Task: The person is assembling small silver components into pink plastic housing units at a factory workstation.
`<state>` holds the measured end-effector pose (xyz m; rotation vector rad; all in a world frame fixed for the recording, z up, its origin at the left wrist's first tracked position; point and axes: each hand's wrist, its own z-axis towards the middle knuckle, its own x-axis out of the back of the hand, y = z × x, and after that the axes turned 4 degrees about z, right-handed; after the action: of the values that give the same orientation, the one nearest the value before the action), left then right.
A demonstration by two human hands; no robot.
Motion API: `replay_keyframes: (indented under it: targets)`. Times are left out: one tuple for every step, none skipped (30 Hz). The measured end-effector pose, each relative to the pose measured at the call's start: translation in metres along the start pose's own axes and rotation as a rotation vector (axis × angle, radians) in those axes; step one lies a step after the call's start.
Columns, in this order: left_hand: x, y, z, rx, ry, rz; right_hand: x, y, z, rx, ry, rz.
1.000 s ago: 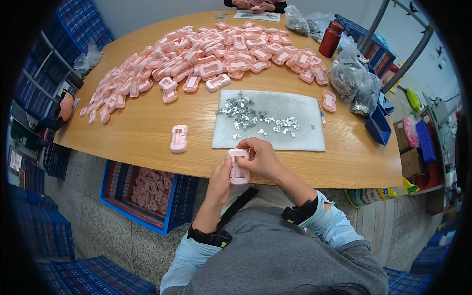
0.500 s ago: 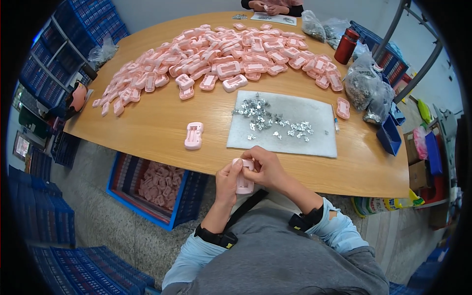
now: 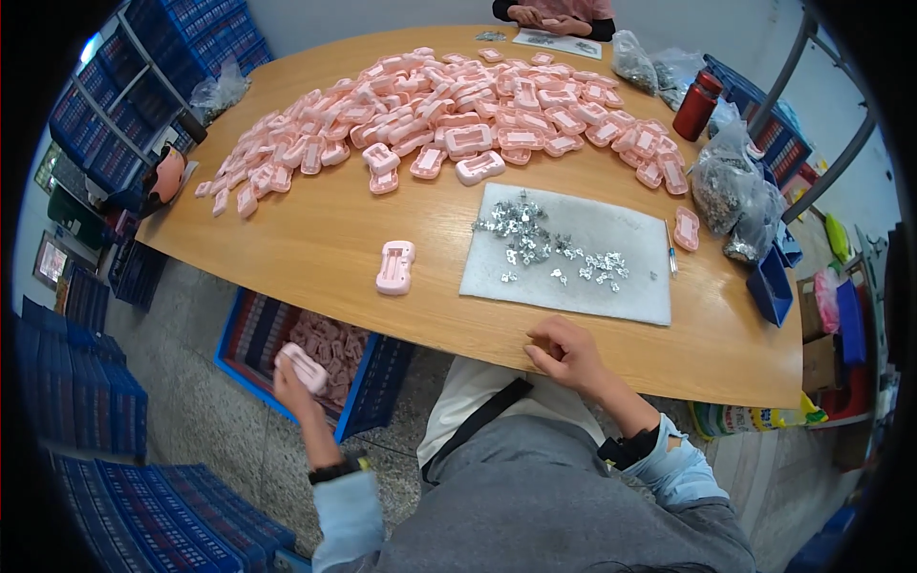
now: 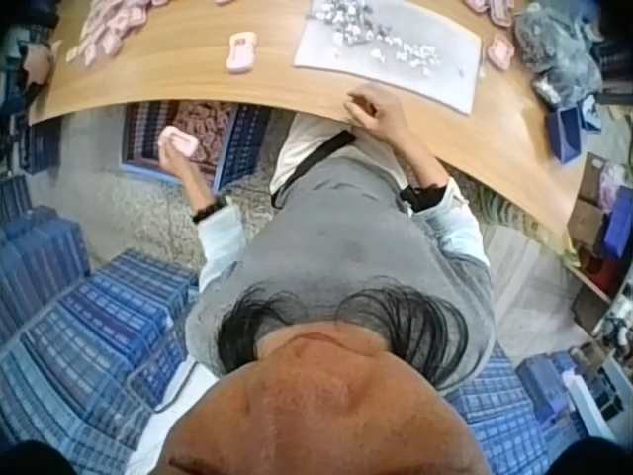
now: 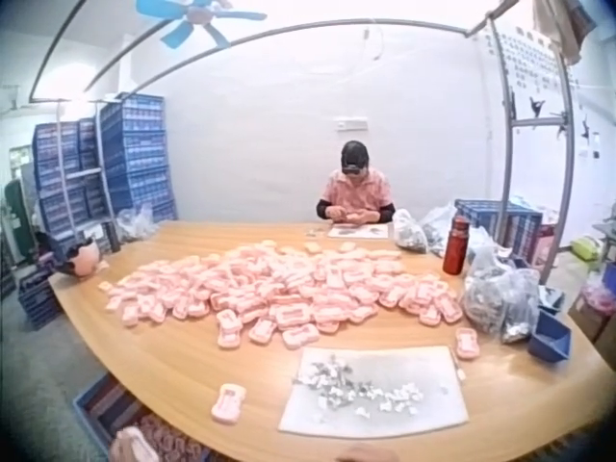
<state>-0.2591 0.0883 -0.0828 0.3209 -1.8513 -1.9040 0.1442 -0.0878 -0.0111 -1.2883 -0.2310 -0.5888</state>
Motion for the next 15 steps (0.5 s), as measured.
replay_keyframes:
  targets:
    - [0.008, -0.006, 0.026, -0.107, -0.044, 0.119, 0.002, -0.002, -0.001, 0.011, -0.007, -0.005]
    - [0.006, -0.002, 0.038, -0.249, 0.059, 0.292, 0.002, 0.000, -0.001, 0.019, 0.006, -0.012]
    - [0.002, 0.001, 0.046, -0.392, 0.166, 0.462, -0.001, 0.002, -0.005, 0.031, -0.004, -0.034]
    - [-0.006, 0.015, 0.042, -0.412, 0.123, 0.474, -0.004, 0.006, -0.006, 0.046, -0.011, -0.057]
    - [-0.017, 0.035, 0.029, -0.431, 0.069, 0.482, -0.005, 0.005, -0.006, 0.025, 0.000, -0.043]
    - [-0.032, 0.050, 0.014, -0.486, 0.019, 0.487, -0.005, 0.003, -0.007, 0.025, 0.007, -0.033]
    - [-0.047, 0.059, 0.002, -0.532, -0.081, 0.407, -0.005, 0.002, -0.008, 0.025, 0.014, -0.021]
    - [-0.062, 0.066, -0.010, -0.550, -0.173, 0.364, -0.006, 0.001, -0.007, 0.026, 0.032, -0.031]
    - [-0.076, 0.072, -0.022, -0.566, -0.264, 0.323, -0.006, 0.000, -0.007, 0.036, 0.017, -0.017]
    - [-0.092, 0.071, -0.030, -0.622, -0.282, 0.394, -0.006, -0.001, -0.007, 0.044, -0.002, -0.004]
    - [-0.108, 0.067, -0.038, -0.672, -0.294, 0.470, -0.006, -0.001, -0.006, 0.043, -0.001, -0.009]
    - [-0.124, 0.071, -0.047, -0.687, -0.343, 0.449, -0.006, 0.000, -0.006, 0.033, 0.002, -0.010]
    - [-0.138, 0.076, -0.054, -0.697, -0.385, 0.434, -0.007, 0.001, -0.007, 0.026, -0.004, -0.006]
    - [-0.151, 0.080, -0.059, -0.739, -0.406, 0.387, -0.006, 0.000, -0.007, 0.022, -0.013, -0.003]
    - [-0.164, 0.083, -0.062, -0.782, -0.426, 0.340, -0.006, 0.000, -0.007, 0.018, 0.004, -0.007]
